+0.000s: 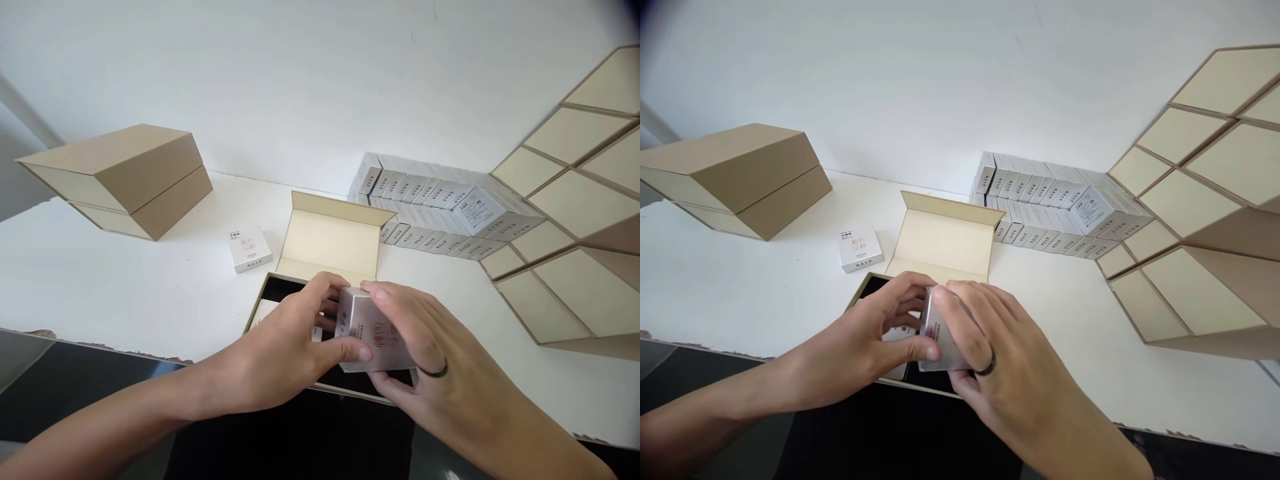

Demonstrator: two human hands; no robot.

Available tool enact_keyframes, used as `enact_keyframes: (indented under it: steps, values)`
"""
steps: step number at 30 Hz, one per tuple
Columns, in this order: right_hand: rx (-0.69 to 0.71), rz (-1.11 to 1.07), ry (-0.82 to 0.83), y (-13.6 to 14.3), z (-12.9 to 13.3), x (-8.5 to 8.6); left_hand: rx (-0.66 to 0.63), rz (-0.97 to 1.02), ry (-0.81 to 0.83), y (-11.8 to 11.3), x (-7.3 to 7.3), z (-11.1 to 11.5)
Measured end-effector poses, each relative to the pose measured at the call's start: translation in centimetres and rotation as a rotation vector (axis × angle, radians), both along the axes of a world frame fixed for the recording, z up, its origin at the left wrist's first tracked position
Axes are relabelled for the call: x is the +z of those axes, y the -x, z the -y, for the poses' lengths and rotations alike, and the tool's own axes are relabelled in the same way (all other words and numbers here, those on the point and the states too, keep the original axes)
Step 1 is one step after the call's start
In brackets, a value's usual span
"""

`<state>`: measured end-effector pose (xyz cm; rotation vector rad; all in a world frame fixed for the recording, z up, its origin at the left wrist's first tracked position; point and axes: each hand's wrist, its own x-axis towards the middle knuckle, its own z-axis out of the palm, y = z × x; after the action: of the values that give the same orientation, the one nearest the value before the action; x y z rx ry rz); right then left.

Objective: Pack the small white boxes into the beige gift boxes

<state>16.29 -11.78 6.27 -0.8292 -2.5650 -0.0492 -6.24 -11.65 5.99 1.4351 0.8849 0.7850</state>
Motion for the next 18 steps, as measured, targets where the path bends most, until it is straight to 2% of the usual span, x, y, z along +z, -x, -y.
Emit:
enact_keyframes:
  steps: [3,6,9,12,14,18]
  values:
    - [-0.079,0.028,0.080,-0.5,-0.5,0.0,-0.004,-0.312,-0.252,1.9,0.0,0.4]
    - [-0.136,0.200,0.275,-0.6,-0.8,0.1,-0.074,-0.520,-0.424,4.1,-0.6,0.9]
    - [-0.131,0.349,0.476,-0.1,-1.3,0.1,-0.045,-0.638,-0.513,5.5,-1.3,1.4]
    - [-0.132,0.356,0.576,0.4,-1.8,0.1,-0.006,-0.693,-0.531,6.4,-1.4,1.4]
    - [-0.125,0.331,0.622,0.7,-1.9,0.3,0.097,-0.716,-0.524,7.1,-1.2,0.6]
    - [-0.082,0.373,0.762,1.2,-1.8,1.1,0.469,-0.899,-0.406,9.5,-1.0,-3.5]
